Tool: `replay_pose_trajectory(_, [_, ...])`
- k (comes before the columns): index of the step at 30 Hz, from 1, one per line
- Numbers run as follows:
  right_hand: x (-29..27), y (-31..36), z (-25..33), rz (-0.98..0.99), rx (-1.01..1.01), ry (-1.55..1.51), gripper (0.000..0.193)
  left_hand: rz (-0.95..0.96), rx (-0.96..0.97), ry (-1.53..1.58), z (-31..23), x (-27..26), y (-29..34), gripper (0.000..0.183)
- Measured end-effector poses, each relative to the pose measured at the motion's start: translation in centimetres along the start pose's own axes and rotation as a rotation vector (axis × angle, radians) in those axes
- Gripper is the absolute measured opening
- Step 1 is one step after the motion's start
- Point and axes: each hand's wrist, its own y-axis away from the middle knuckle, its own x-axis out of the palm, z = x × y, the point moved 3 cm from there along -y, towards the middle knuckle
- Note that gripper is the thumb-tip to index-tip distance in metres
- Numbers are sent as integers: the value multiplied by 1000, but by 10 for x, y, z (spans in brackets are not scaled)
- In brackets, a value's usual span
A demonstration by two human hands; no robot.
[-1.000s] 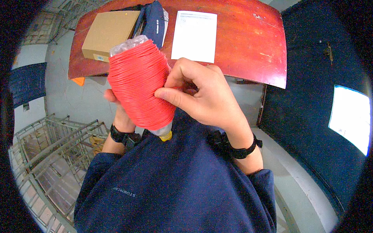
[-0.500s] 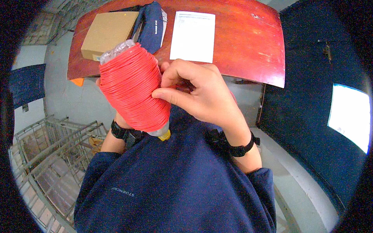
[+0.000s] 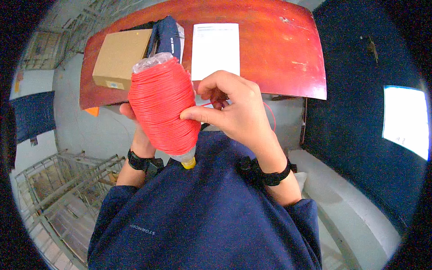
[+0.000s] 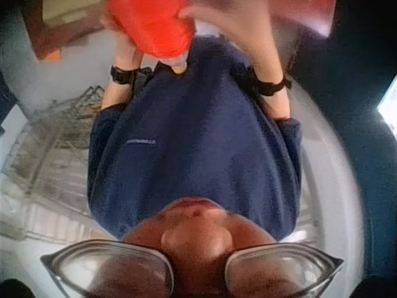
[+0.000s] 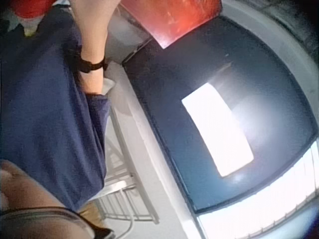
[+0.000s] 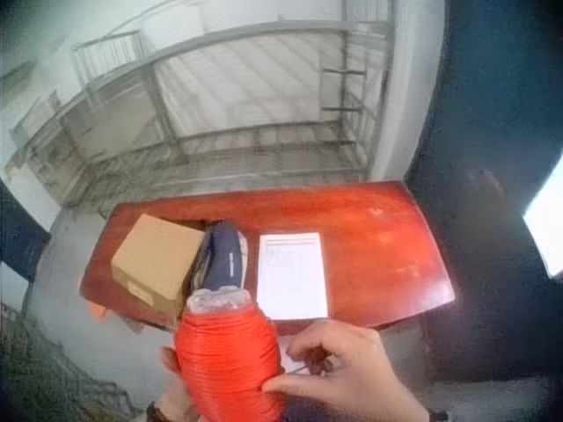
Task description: The person unwinds and then winds a red cord back onto a plastic spool while standing in a room with bunk beds.
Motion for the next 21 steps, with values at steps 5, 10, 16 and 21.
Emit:
replay_pose_trajectory(5, [-44,20,-22,-207,-106,47,35,-69,-194,-107,21,39,-30,107])
replay_pose_trajectory(10, [-106,54,-32,-301,-75,99,28,153,-309,-292,76,72,-59,106])
replay_pose_trajectory(16, [-177,101,-64,-359,19,-49,20,27,-415,-227,150,115,-81,99])
replay_pose_trajectory(21, [-220,126,-91,-267,142,-170,14,-65,-433,-125,193,150,-91,100])
